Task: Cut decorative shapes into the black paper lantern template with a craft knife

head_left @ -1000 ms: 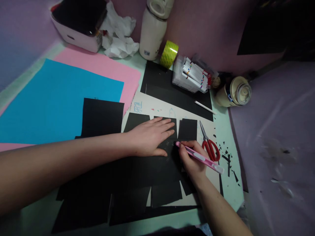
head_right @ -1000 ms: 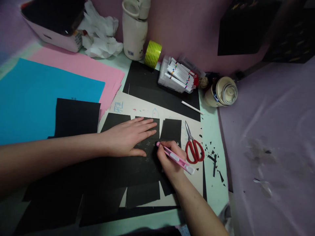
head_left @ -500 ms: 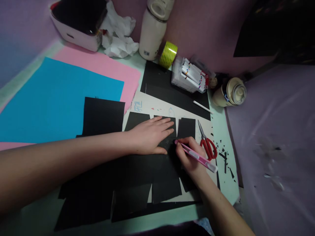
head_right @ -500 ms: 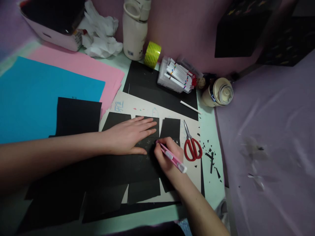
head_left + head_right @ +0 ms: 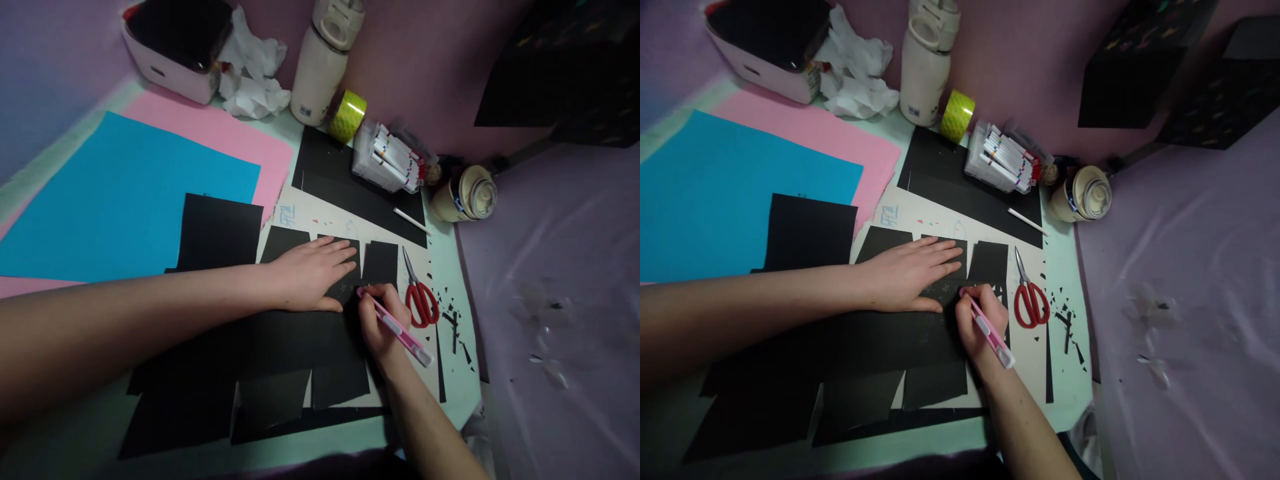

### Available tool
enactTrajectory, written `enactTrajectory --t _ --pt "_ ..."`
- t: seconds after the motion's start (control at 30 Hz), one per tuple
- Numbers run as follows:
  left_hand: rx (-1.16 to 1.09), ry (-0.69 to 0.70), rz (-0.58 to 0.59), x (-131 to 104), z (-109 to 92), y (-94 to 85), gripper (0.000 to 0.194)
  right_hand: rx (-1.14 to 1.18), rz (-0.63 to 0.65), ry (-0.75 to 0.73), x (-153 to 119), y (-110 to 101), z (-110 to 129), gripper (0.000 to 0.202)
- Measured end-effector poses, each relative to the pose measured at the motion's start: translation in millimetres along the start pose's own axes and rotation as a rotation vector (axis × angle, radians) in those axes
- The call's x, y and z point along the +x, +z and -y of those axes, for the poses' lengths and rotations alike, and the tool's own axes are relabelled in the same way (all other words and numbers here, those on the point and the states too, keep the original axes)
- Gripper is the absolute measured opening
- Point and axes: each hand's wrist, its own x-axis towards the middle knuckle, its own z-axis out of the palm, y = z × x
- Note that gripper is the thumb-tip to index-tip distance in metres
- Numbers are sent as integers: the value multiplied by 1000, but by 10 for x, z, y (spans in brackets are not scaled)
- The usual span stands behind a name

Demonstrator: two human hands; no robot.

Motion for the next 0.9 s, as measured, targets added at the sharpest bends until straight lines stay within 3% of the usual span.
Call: enactTrajectory --t 0.37,0.53,0.9 --pt "29 7 -6 -7 12 15 80 30 -13 17 -18 -1 -8 9" --pt "36 18 -31 -9 17 46 80 26 -90 38 0 -11 16 10" --pt "40 19 -41 -7 27 55 79 21 -61 14 11 -1 -7 9"
